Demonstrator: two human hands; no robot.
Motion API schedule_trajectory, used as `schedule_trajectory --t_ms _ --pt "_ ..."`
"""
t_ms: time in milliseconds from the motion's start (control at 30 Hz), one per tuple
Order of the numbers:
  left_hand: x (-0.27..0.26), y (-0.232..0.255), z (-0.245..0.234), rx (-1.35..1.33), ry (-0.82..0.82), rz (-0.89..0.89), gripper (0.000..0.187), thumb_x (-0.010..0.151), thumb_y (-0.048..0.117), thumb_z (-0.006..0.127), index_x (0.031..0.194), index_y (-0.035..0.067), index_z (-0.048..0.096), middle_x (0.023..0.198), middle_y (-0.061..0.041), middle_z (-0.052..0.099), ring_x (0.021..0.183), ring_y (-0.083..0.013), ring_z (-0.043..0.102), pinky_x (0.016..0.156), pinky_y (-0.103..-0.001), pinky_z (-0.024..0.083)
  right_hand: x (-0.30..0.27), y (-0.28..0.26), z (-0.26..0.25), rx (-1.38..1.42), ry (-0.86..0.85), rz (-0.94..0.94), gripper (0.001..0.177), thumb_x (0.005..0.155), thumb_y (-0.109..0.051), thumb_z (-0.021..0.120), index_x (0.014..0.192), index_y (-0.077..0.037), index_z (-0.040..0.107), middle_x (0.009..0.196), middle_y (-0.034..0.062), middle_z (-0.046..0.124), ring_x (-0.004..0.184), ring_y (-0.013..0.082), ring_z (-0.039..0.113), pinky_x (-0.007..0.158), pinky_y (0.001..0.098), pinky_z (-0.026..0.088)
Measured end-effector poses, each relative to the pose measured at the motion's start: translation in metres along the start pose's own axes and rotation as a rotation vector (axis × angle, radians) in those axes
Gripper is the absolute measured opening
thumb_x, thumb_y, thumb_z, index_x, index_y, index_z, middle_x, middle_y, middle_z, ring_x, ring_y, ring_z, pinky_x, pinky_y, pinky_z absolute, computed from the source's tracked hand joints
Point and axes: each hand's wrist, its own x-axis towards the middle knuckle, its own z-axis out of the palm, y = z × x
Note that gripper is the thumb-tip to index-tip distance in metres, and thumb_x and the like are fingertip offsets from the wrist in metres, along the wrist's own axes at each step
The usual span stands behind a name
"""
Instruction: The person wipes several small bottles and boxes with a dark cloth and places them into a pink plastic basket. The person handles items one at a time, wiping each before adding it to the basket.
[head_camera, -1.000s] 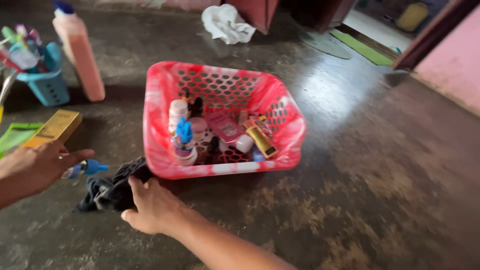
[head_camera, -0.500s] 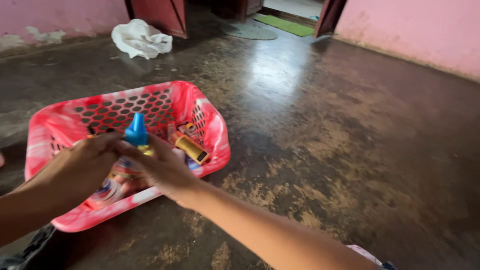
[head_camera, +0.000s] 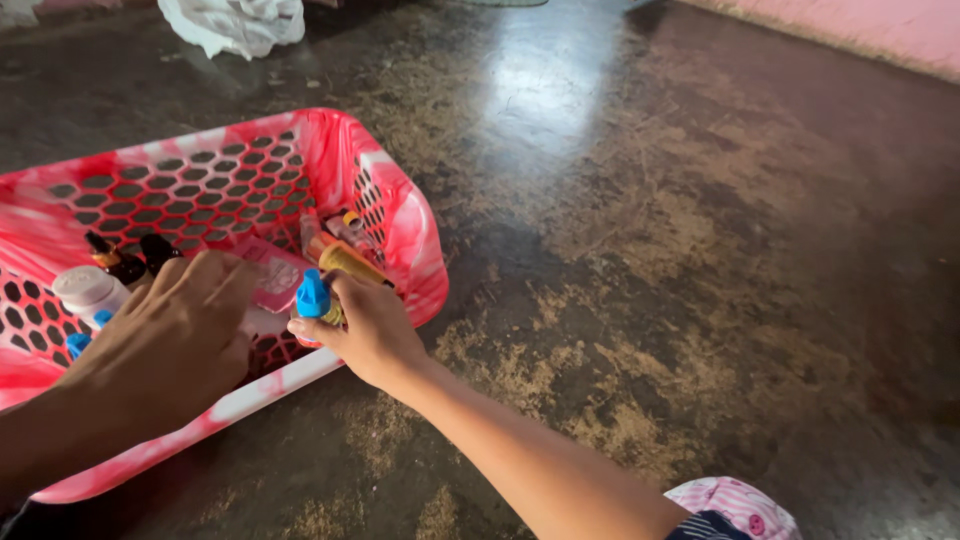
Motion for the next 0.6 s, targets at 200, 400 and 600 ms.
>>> schedule_trajectory --t_ms 200,400,600 --pt "-0.019 -0.020 0.014 0.016 -0.007 -0.006 0.052 0.075 0.015 0.063 0.126 0.006 0.054 0.127 -0.015 0.056 0.112 -0.0333 0.056 0.099 -0.050 0.048 0.022 0.002 0.007 -0.022 0.034 -0.190 0.044 0.066 -0.023 0.085 0.101 -0.003 0.067 0.094 0.0173 0.071 0.088 0.0344 0.071 0.079 0.0434 0.055" --pt "-0.031 -0.030 0.016 -0.041 -0.042 0.026 0.051 0.080 0.025 0.065 0.129 0.012 0.056 0.118 -0.009 0.056 0.118 -0.0313 0.051 0.104 -0.052 0.041 0.028 0.016 0.019 -0.064 0.018 -0.192 0.032 0.070 -0.015 0.081 0.099 -0.007 0.069 0.086 0.0146 0.073 0.084 0.0304 0.073 0.076 0.0420 0.057" --pt "-0.047 -0.035 -0.003 -0.027 0.051 0.137 0.051 0.081 0.029 0.064 0.130 0.015 0.058 0.124 -0.008 0.055 0.123 -0.0320 0.049 0.099 -0.052 0.039 0.017 0.004 0.013 -0.142 0.123 -0.305 0.051 0.068 -0.015 0.085 0.113 -0.007 0.062 0.115 0.0206 0.065 0.115 0.0414 0.059 0.092 0.0494 0.048"
